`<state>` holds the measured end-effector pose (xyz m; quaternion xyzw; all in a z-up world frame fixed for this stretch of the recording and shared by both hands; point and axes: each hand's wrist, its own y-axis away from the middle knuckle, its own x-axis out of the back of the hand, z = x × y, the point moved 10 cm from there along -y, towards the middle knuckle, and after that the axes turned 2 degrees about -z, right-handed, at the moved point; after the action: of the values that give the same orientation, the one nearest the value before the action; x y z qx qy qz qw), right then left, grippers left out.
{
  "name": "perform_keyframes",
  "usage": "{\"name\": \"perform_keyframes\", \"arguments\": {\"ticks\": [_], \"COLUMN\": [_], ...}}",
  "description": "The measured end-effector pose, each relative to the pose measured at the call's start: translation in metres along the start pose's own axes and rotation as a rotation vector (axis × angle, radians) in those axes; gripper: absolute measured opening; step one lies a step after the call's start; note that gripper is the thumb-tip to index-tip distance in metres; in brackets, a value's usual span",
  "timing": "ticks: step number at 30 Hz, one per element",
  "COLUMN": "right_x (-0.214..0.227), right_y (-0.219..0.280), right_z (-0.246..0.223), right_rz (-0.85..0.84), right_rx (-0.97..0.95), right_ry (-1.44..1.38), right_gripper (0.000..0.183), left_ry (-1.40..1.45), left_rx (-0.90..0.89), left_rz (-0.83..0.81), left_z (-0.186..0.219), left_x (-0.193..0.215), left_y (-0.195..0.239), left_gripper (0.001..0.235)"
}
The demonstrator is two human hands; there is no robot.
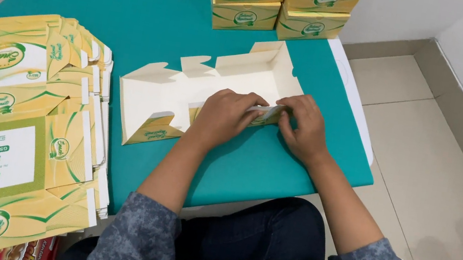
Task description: The person assembles a flat, pre-printed cardboard box by folding the side flaps and tucking the tabs into slots to form a rectangular container. The person then places the completed box on a stack of similar boxes.
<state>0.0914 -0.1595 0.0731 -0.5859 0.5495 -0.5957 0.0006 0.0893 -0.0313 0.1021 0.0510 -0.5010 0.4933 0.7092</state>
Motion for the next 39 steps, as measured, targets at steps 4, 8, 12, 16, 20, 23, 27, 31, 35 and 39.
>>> {"name": "perform_keyframes", "arguments": {"ticks": [4, 8, 12, 16, 20, 23, 27, 31, 35, 39], "right_x": [0.017, 0.021, 0.022, 0.015, 0.002, -0.003, -0.006, -0.015, -0.012, -0.015], "right_y": [-0.001, -0.006, -0.006, -0.002, -0.003, 0.001, 0.003, 0.004, -0.004, -0.003], "right_z": [0.007, -0.004, -0.010, -0.004, -0.009, -0.008, -0.027, -0.038, -0.050, -0.044], "right_rz": [0.116, 0.113, 0.104, 0.088, 0.024, 0.026, 0.068, 0.050, 0.032, 0.004], "right_rx": [-0.066, -0.046, -0.027, 0.001, 0.055, 0.101, 0.229, 0.308, 0.307, 0.299], "right_ry": [-0.144, -0.123, -0.086, -0.043, 0.045, 0.181, 0.373, 0.499, 0.543, 0.486], "right_gripper": [0.021, 0.020, 0.020, 0.018, 0.015, 0.014, 0.015, 0.024, 0.033, 0.027], "left_ry": [0.010, 0.022, 0.030, 0.023, 0.040, 0.037, 0.035, -0.021, -0.064, -0.199], "left_rx": [-0.002, 0.005, -0.006, -0.025, -0.044, -0.051, -0.040, -0.031, -0.041, -0.151], "left_rz": [0.009, 0.017, 0.028, 0.027, 0.030, 0.037, 0.024, 0.028, 0.074, 0.294], "left_z": [-0.007, -0.006, -0.004, -0.005, 0.001, 0.002, -0.007, -0.014, -0.014, -0.009], "left_x": [-0.007, -0.003, -0.002, -0.005, -0.001, 0.000, -0.012, -0.020, -0.016, 0.000], "left_y": [0.000, -0.001, 0.001, 0.000, 0.001, 0.003, 0.004, 0.005, 0.002, 0.007], "left_gripper": [0.016, 0.015, 0.015, 0.015, 0.015, 0.019, 0.028, 0.034, 0.037, 0.037]}}
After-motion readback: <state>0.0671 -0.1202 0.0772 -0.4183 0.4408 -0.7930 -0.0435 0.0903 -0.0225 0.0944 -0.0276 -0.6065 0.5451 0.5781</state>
